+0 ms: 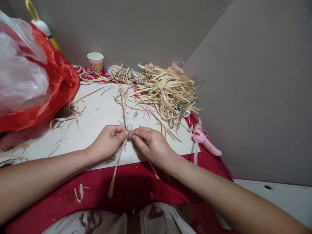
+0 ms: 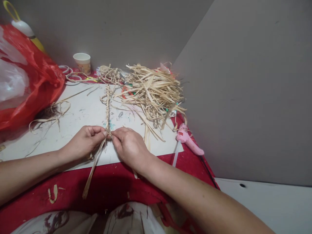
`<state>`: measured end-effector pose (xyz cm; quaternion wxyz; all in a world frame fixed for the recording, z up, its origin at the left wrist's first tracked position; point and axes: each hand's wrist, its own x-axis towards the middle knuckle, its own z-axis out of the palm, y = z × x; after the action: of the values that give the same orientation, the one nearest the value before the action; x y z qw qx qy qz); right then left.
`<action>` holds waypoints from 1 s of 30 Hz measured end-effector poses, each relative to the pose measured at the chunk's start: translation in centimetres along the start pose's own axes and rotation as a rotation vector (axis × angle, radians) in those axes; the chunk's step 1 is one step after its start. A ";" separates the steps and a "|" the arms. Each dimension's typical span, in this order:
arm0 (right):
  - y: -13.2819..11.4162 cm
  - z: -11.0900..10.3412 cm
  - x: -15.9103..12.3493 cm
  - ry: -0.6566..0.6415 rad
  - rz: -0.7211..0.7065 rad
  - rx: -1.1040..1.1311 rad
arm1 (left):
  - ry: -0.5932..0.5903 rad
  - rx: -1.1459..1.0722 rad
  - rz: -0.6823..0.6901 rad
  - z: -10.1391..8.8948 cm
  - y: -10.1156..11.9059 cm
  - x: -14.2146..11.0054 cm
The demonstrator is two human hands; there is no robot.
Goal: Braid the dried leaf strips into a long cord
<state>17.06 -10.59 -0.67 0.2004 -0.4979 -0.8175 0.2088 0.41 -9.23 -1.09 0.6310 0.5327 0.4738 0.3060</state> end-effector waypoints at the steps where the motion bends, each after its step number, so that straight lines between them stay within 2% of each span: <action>1: -0.2 0.0 0.1 -0.012 -0.004 -0.028 | 0.002 -0.001 0.009 0.0 0.0 0.0; 9: -1.6 0.1 0.3 -0.074 -0.006 -0.189 | -0.001 -0.053 0.029 0.1 -0.2 0.2; 14: -1.4 0.2 0.5 -0.124 0.040 -0.113 | -0.013 -0.037 0.021 0.0 -0.2 0.2; 25: -1.7 -1.7 0.4 -0.297 0.116 -0.266 | -0.020 0.000 0.029 0.0 -0.3 0.1; 30: -1.3 -1.9 0.8 -0.326 0.135 -0.101 | -0.010 -0.030 0.023 0.2 -0.1 -0.1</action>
<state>16.78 -10.17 1.67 0.0254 -0.5204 -0.8135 0.2584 0.55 -9.47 -1.14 0.6376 0.5300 0.4600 0.3176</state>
